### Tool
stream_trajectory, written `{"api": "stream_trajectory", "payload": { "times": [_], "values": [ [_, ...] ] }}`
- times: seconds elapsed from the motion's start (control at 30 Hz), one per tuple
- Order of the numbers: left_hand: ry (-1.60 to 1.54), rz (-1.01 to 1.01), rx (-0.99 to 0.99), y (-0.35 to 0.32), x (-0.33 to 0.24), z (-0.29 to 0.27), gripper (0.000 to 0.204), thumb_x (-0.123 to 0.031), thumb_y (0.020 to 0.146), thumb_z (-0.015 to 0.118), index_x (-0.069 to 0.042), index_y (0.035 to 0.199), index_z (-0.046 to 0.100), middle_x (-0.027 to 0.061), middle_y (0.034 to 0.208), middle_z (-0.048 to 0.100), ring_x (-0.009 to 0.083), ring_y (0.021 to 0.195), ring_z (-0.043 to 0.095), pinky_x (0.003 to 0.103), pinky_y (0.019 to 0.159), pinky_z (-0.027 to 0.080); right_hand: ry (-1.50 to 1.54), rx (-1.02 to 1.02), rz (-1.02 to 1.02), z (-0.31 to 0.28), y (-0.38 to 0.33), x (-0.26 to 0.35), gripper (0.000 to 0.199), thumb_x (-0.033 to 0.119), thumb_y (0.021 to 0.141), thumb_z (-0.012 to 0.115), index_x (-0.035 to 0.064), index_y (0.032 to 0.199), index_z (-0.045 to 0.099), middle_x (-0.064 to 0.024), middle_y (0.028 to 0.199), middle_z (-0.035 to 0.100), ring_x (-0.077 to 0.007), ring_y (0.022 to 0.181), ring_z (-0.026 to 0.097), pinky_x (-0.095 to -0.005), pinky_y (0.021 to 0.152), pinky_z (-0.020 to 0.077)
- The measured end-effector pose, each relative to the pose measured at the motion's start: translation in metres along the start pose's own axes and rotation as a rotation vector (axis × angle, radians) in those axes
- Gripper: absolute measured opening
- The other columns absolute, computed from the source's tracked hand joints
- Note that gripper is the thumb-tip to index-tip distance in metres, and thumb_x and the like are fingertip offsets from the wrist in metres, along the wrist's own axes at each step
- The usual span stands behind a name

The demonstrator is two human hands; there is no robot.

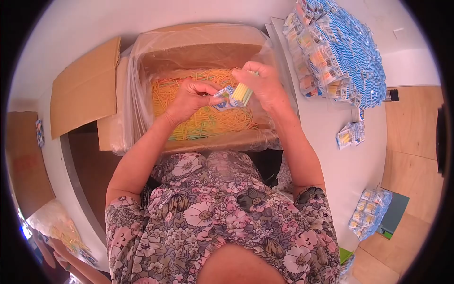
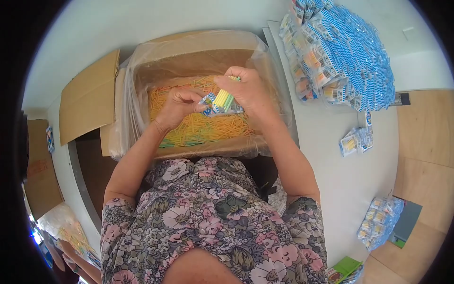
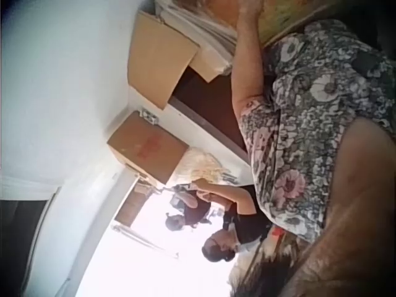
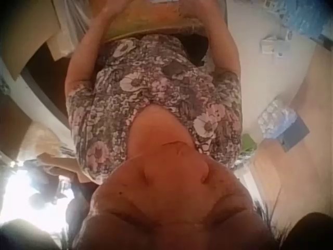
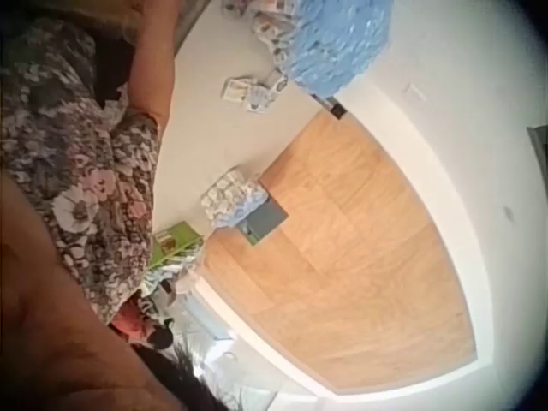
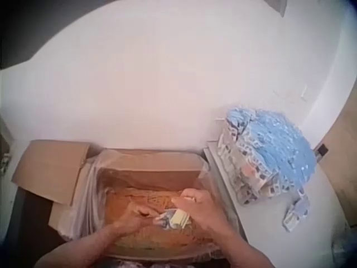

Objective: Placing a packet and wooden sticks into small plastic bags.

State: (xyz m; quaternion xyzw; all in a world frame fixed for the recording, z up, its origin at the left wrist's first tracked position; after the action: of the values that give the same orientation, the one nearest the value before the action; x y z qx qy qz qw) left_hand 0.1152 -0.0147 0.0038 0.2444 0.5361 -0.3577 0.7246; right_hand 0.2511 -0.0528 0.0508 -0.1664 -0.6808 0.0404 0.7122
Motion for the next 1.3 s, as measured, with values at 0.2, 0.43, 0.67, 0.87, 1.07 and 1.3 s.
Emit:
{"api": "stream_trajectory", "payload": {
  "times": [0.2, 0.43, 0.67, 0.87, 1.07, 1.3],
  "values": [
    [0.022, -0.033, 0.011, -0.001, 0.003, 0.002, 0.013, 0.005, 0.075, 0.066, 0.001, 0.087, 0.069, 0.0081, 0.091, 0.067, 0.013, 0.083, 0.061, 0.026, 0.077, 0.05, -0.18, -0.016, -0.042, -0.004, 0.001, 0.006, 0.02, 0.021, 0.081, 0.067, 0.0048, 0.071, 0.059, 0.0001, 0.067, 0.056, -0.0063, 0.063, 0.049, -0.0231, 0.056, 0.0385],
    [0.036, -0.08, 0.049, -0.001, 0.007, 0.005, 0.013, 0.001, 0.077, 0.066, 0.0, 0.089, 0.07, 0.0074, 0.089, 0.068, 0.012, 0.081, 0.062, 0.026, 0.077, 0.05, -0.67, -0.125, -0.278, 0.005, 0.002, 0.041, 0.025, 0.022, 0.082, 0.064, 0.0011, 0.071, 0.057, -0.001, 0.063, 0.054, -0.0072, 0.061, 0.046, -0.0255, 0.054, 0.0383],
    [0.006, -0.047, -0.037, -0.002, 0.016, -0.004, 0.013, -0.007, 0.082, 0.067, -0.001, 0.094, 0.07, 0.0014, 0.083, 0.067, 0.0059, 0.078, 0.057, 0.023, 0.073, 0.048, -0.769, -0.085, -0.452, 0.031, -0.02, 0.05, 0.022, 0.022, 0.083, 0.063, 0.0014, 0.076, 0.057, -0.0001, 0.063, 0.054, -0.0084, 0.063, 0.05, -0.0257, 0.055, 0.041],
    [0.041, -0.023, 0.025, 0.0, 0.021, 0.004, 0.016, -0.012, 0.083, 0.066, 0.0, 0.094, 0.069, 0.0007, 0.085, 0.065, 0.0062, 0.079, 0.055, 0.024, 0.075, 0.046, -0.421, -0.141, -0.471, 0.001, -0.039, 0.03, 0.017, 0.016, 0.081, 0.066, 0.0025, 0.088, 0.059, -0.003, 0.077, 0.06, -0.0123, 0.068, 0.057, -0.0281, 0.061, 0.0462],
    [0.244, -0.13, 0.067, -0.007, 0.027, 0.011, 0.022, -0.01, 0.084, 0.062, 0.002, 0.102, 0.065, 0.0046, 0.096, 0.066, 0.0113, 0.091, 0.059, 0.028, 0.081, 0.046, -0.8, -0.285, -0.645, -0.019, -0.099, 0.024, 0.023, 0.011, 0.077, 0.069, 0.0019, 0.097, 0.062, -0.0055, 0.089, 0.064, -0.0149, 0.075, 0.062, -0.0333, 0.068, 0.05],
    [0.433, -0.304, -0.03, -0.016, -0.011, 0.002, 0.022, -0.01, 0.083, 0.061, 0.004, 0.1, 0.065, 0.0067, 0.093, 0.066, 0.0162, 0.089, 0.061, 0.029, 0.081, 0.047, -0.57, -0.843, -0.169, -0.295, -0.219, -0.016, 0.026, -0.002, 0.077, 0.065, -0.0009, 0.103, 0.062, -0.0032, 0.081, 0.064, -0.0105, 0.07, 0.06, -0.0249, 0.061, 0.0511]
  ]
}}
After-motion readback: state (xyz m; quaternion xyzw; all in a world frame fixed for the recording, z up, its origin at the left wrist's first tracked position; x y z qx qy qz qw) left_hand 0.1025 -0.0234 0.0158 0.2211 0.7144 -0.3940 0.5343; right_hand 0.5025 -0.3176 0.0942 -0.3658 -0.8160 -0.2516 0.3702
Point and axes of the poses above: each hand's wrist, its own y-axis towards the middle knuckle, its own z-axis out of the palm, x = y × z, the point moved 9 cm from there along y, towards the middle knuckle
